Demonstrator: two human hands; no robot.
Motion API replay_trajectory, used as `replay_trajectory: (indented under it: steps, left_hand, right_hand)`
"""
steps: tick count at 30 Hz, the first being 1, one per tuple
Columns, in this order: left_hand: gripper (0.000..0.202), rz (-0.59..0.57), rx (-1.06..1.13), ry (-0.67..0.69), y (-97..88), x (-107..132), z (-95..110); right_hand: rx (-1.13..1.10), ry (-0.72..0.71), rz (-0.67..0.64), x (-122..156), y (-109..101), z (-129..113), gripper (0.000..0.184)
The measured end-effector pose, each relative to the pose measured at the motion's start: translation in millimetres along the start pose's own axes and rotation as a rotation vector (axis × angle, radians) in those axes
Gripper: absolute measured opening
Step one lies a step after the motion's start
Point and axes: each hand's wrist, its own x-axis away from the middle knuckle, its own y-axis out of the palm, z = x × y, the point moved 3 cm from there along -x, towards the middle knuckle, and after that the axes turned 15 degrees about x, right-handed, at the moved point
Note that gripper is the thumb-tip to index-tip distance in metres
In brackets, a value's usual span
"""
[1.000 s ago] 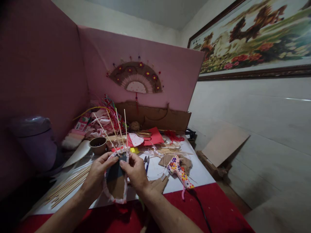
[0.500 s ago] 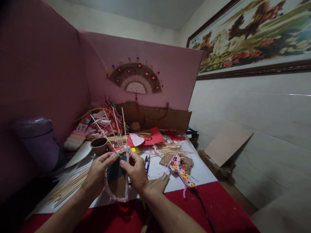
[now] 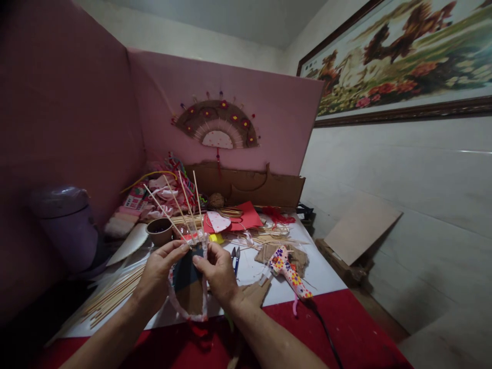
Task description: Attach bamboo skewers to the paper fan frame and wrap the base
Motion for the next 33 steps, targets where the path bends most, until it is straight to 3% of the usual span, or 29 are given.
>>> replay_trajectory:
  steps: [11,17,22,28,33]
  left_hand:
    - [0.024,0.023,0.079,-0.012,7.6,4,2]
    - [0.023,0.169,0.022,0.089,-11.1,-5,-2]
    - [0.039,0.159,-0.03,0.15,-16.9,-11,-4]
    - [0.014,0.249,0.03,0.112,-15.1,-11,-2]
    - [0.011,0.27,0.025,0.098,-15.4,-8,0]
  right_hand:
    - [0.002,-0.005,0.018,-6,-6,13,0.018]
    - [-0.041,0.017,0.086,-13,-14,25,0.021]
    - [-0.029,0.024,0.127,-18,-19,32,0.021]
    - [0.0,0.009,0.112,-15,-16,32,0.02]
    - [0.045,-0.012,0.115,-11,-13,26,0.02]
